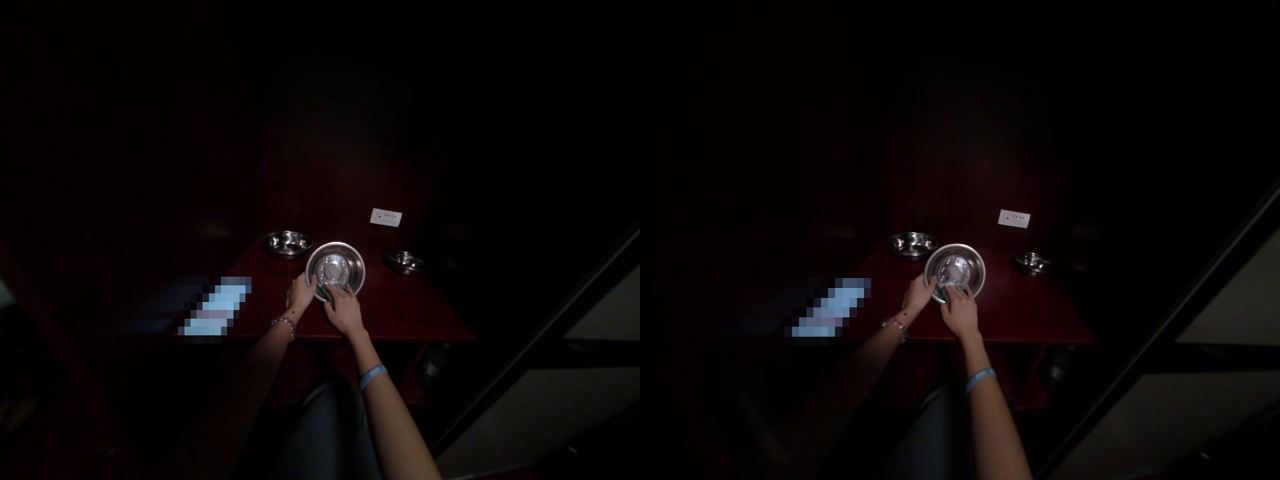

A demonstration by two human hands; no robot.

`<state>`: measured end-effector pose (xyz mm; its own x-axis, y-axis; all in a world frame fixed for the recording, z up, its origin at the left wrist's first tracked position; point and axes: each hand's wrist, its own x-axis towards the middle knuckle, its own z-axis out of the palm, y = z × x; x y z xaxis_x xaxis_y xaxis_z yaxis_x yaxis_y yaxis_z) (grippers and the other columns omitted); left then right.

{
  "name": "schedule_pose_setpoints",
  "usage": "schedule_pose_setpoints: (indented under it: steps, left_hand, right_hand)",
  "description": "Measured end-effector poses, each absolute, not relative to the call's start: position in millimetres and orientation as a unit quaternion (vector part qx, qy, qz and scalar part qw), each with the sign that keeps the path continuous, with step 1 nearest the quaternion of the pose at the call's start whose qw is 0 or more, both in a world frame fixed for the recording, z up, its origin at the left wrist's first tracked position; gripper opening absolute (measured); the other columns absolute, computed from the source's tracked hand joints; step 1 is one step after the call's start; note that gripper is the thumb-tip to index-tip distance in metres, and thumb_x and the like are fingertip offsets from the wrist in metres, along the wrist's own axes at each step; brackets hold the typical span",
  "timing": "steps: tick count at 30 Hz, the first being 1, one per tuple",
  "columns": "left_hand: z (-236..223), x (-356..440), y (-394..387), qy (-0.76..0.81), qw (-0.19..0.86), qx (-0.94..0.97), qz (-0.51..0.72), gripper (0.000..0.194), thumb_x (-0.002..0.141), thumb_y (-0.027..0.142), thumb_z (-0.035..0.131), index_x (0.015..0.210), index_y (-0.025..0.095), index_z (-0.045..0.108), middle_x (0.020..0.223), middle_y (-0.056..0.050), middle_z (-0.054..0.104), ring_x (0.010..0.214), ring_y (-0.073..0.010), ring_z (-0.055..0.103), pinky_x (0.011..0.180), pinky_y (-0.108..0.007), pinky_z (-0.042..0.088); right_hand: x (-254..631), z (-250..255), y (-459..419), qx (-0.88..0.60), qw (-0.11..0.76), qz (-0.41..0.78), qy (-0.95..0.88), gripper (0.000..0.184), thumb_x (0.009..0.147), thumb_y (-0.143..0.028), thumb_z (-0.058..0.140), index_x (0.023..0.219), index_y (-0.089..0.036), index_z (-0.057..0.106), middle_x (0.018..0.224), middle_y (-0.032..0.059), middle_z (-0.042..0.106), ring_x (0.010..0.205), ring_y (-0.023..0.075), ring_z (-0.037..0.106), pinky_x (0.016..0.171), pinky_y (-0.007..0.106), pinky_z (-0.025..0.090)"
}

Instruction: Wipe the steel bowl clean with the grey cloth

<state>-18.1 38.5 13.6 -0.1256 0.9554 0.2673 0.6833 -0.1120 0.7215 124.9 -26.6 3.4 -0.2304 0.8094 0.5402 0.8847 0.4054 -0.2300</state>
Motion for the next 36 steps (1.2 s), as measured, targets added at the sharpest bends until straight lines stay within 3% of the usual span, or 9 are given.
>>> schedule_pose_setpoints:
  steps: [9, 24, 36]
  left_hand:
    - [17.5, -18.2, 35.5, 0.648, 0.187, 0.628, 0.388, 0.035, 0.092, 0.038, 0.047, 0.115, 0.020, 0.066, 0.109, -0.012, 0.073, 0.104, -0.0239, 0.068, 0.081, -0.027, 0.050]
    - [14.7, -18.2, 39.0, 0.647, 0.180, 0.633, 0.385, 0.035, 0.093, 0.039, 0.044, 0.113, 0.021, 0.066, 0.110, -0.012, 0.072, 0.103, -0.0231, 0.068, 0.080, -0.026, 0.050]
    - [33.4, -17.9, 20.4, 0.648, 0.211, 0.622, 0.385, 0.040, 0.085, 0.044, 0.061, 0.116, 0.020, 0.066, 0.109, -0.011, 0.073, 0.106, -0.0237, 0.067, 0.084, -0.027, 0.049]
  right_hand:
    - [125.5, 3.7, -25.2, -0.508, 0.292, -0.043, -0.809, 0.056, 0.086, -0.022, 0.048, 0.142, -0.018, 0.046, 0.142, 0.0083, 0.056, 0.130, 0.0173, 0.052, 0.120, 0.038, 0.024]
    - [122.3, 5.7, -30.8, -0.550, 0.306, -0.059, -0.775, 0.047, 0.088, -0.027, 0.049, 0.135, -0.025, 0.053, 0.134, 0.0046, 0.063, 0.122, 0.0174, 0.059, 0.123, 0.041, 0.011]
    - [121.9, 3.8, -30.3, -0.582, 0.313, -0.076, -0.746, 0.042, 0.089, -0.028, 0.050, 0.130, -0.024, 0.058, 0.132, 0.0050, 0.065, 0.123, 0.0202, 0.058, 0.122, 0.046, 0.004]
